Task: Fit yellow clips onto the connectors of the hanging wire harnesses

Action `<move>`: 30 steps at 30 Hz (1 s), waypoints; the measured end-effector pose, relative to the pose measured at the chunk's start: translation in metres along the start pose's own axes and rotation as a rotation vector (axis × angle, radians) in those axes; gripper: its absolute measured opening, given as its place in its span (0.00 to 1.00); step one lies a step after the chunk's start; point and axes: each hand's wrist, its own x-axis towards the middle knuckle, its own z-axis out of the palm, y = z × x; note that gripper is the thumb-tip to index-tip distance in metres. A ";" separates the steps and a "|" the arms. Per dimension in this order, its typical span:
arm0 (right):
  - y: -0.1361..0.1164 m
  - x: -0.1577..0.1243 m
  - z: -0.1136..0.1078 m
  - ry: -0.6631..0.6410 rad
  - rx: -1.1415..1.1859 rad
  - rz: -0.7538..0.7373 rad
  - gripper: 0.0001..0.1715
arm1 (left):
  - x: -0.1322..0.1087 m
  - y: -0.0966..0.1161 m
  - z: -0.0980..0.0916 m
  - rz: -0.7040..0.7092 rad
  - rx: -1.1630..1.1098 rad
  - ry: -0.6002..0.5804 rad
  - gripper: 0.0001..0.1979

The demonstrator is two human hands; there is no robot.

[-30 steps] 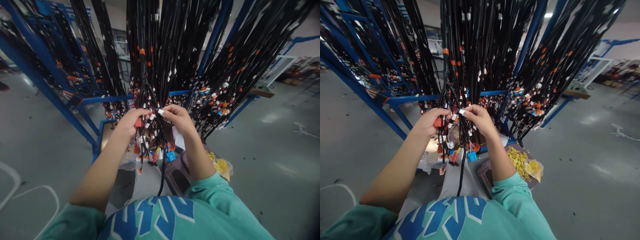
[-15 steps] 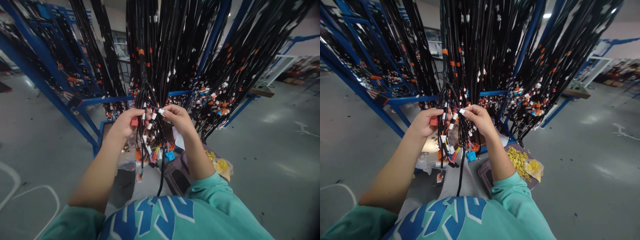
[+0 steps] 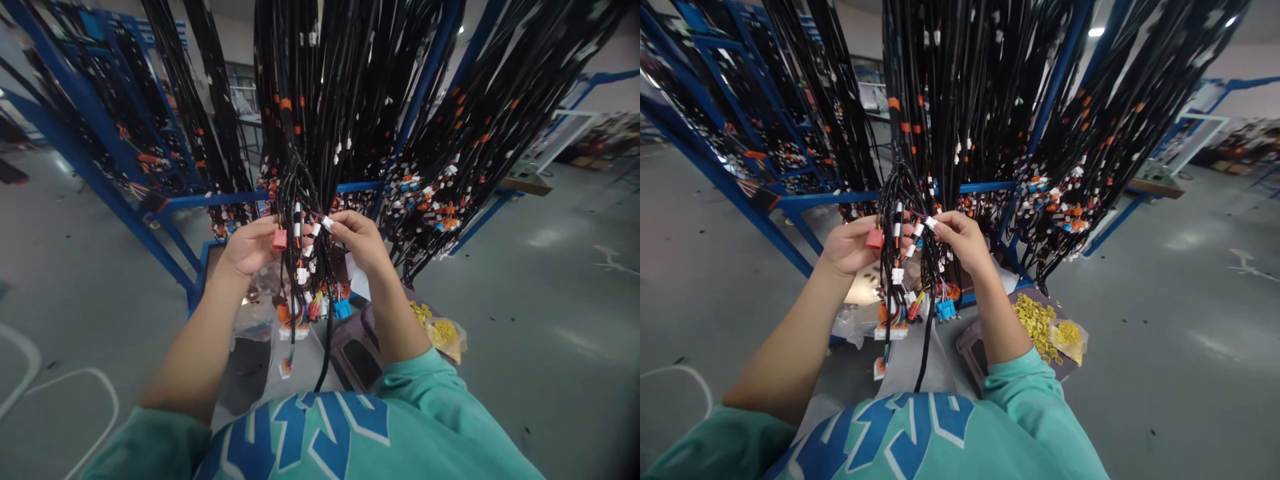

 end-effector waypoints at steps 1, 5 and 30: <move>0.000 0.000 0.000 -0.003 0.001 0.001 0.13 | 0.000 -0.003 -0.002 0.021 0.014 -0.014 0.24; 0.000 -0.002 0.000 -0.006 -0.009 0.004 0.13 | 0.004 -0.011 -0.005 0.053 0.018 -0.044 0.20; 0.011 -0.015 -0.005 0.163 -0.116 -0.031 0.13 | 0.022 -0.017 0.007 -0.069 0.042 0.086 0.14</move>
